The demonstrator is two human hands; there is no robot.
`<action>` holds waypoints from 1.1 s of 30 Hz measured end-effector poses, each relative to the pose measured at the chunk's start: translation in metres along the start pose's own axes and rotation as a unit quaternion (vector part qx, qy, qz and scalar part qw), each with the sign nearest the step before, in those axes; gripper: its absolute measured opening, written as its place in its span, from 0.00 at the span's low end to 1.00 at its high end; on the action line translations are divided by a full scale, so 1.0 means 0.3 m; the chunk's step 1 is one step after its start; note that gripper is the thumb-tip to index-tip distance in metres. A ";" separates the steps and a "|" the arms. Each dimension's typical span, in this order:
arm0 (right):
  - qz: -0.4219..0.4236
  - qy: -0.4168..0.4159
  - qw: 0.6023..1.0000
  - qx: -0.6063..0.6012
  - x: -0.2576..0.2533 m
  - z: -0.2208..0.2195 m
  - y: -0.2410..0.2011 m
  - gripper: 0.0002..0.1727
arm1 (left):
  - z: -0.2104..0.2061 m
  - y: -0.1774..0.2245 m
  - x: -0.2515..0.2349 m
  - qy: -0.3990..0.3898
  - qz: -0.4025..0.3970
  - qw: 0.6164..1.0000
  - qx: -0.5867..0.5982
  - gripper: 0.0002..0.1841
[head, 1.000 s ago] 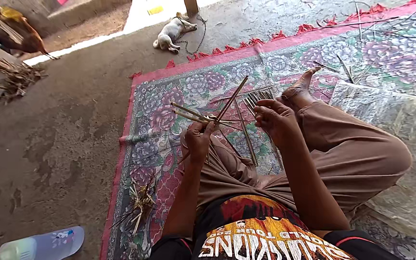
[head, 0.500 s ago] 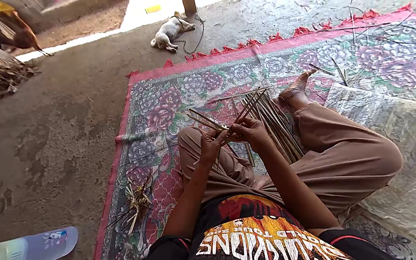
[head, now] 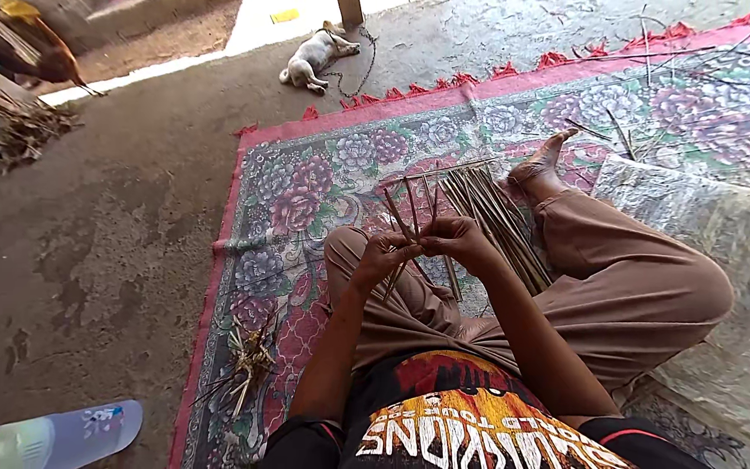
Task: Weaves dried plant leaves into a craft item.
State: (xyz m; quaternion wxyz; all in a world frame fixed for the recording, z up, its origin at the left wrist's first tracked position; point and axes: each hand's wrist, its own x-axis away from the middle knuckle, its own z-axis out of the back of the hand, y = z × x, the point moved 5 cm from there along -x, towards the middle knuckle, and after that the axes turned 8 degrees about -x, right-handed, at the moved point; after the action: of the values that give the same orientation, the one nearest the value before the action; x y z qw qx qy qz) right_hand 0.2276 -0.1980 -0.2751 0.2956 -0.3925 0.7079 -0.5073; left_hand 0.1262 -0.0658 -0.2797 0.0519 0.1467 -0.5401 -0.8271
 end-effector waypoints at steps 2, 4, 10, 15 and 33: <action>0.019 -0.033 0.999 0.018 -0.005 0.002 0.001 0.08 | 0.010 -0.002 -0.003 0.001 0.005 1.000 -0.016 0.07; 0.022 -0.035 0.999 0.029 -0.007 0.002 0.008 0.07 | 0.010 -0.010 -0.004 0.002 -0.001 1.000 -0.026 0.07; 0.060 0.014 0.998 0.014 -0.006 -0.004 0.011 0.05 | 0.003 -0.009 0.007 -0.021 0.058 0.997 0.047 0.10; 0.159 -0.017 0.986 0.051 -0.009 -0.022 -0.004 0.07 | 0.007 0.000 0.009 0.103 0.145 0.972 0.156 0.05; 0.118 0.006 0.986 0.122 -0.009 -0.048 0.010 0.08 | 0.025 0.009 0.027 0.148 0.129 0.977 0.086 0.03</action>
State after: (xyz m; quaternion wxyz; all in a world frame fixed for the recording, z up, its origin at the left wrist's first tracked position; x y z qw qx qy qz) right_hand 0.2166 -0.1880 -0.2734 0.3947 -0.2646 0.6840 -0.5535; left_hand 0.1160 -0.0621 -0.2759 0.2242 0.2002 -0.6101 -0.7331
